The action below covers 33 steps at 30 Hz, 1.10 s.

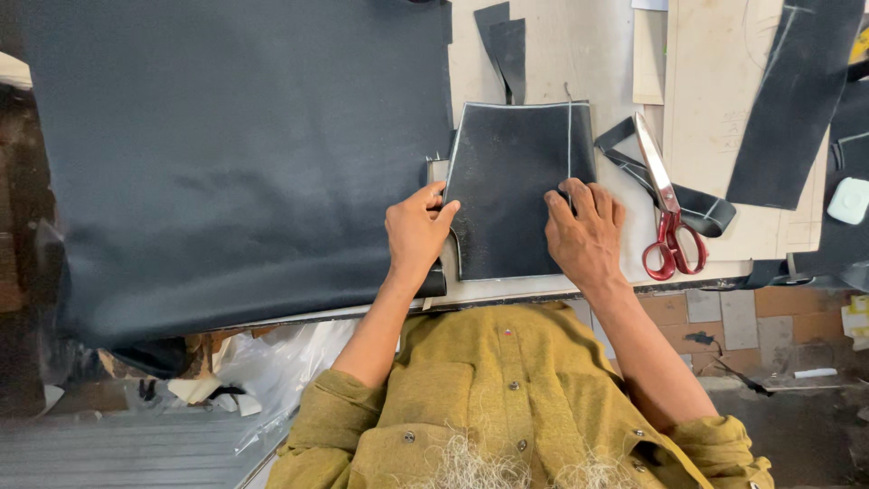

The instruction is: The person places a paper pattern on a large black fabric sheet, traces its outline with chalk, and cuts along the marked lines using red-handled scissors. The person repeats the process with a second pattern, producing two fabric pieces.

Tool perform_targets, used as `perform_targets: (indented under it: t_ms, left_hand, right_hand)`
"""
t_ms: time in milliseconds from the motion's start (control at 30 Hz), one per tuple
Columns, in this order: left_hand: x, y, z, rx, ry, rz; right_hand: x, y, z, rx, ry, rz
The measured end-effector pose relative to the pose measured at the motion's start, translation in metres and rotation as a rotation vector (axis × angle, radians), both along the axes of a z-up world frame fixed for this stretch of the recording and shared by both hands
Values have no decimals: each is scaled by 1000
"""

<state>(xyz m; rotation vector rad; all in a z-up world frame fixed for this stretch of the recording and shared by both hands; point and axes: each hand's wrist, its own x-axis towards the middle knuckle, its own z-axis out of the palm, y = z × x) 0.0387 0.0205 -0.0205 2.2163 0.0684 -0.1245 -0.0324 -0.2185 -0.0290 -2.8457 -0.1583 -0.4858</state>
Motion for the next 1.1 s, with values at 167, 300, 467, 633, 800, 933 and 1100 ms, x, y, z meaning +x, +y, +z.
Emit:
perform_targets:
  t_ms: [167, 300, 467, 633, 800, 933, 1100]
  left_hand:
    - [-1, -2, 0, 153, -108, -50]
    - [-3, -5, 1, 163, -198, -23]
    - [-1, -8, 2, 200, -227, -12]
    - [6, -7, 2, 207, -98, 9]
    - [9, -8, -3, 229, -146, -3]
    - [12, -12, -5, 302, -216, -23]
    - [10, -29, 8, 552, -301, -183]
  right_hand:
    - [2, 1, 2, 105, 28, 1]
    - [2, 2, 4, 104, 14, 24]
    - [3, 1, 5, 67, -1, 35]
    - [3, 2, 4, 56, -23, 30]
    - [3, 1, 2, 42, -24, 41]
    - [2, 1, -3, 19, -17, 33]
    - [0, 3, -5, -4, 34, 5]
